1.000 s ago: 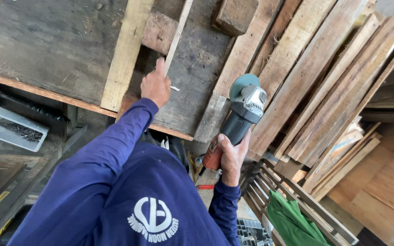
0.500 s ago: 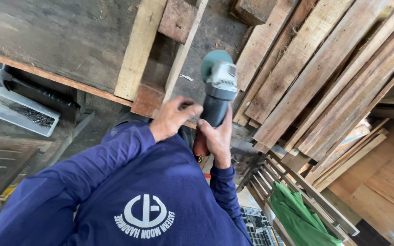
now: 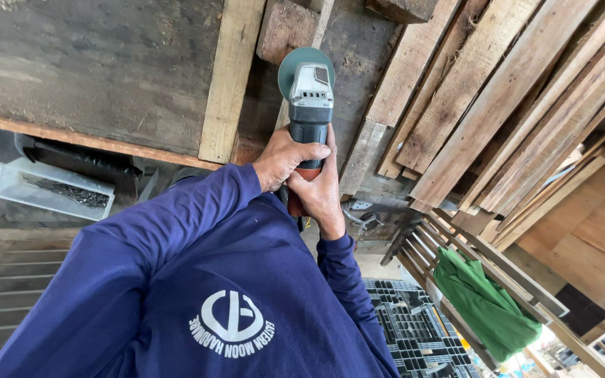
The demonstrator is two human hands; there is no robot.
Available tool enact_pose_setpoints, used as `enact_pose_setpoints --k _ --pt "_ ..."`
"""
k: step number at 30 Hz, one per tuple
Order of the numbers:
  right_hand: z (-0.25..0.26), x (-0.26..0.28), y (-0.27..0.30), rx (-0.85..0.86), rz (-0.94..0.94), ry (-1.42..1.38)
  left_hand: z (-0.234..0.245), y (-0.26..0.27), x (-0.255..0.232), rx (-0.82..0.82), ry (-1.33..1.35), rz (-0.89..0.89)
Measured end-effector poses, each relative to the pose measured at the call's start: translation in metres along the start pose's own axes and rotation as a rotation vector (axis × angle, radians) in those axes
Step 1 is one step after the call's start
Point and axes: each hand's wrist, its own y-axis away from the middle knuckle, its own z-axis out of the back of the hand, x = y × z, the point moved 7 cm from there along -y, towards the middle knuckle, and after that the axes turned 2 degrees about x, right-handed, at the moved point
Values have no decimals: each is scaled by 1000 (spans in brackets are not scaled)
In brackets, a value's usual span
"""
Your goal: The person uses an angle grinder to smooth and sand the edges and surface of a wooden block held against a workbench, occasionally moving other pieces of wood aside.
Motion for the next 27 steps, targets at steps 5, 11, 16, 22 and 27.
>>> enact_pose_setpoints --k 5,11,16,22,27 --pt "-7 13 -14 -5 -186 -81 6 -8 -20 -90 -42 -36" --pt "-2 22 -14 24 -158 60 1 -8 -14 -99 -7 12" --pt "-5 19 -14 31 -212 54 2 -7 -17 -79 45 22" --pt "-4 21 -14 37 -202 46 2 -8 -15 -63 42 40" --pt "-1 24 -16 33 -239 63 0 -13 -14 -62 68 23"
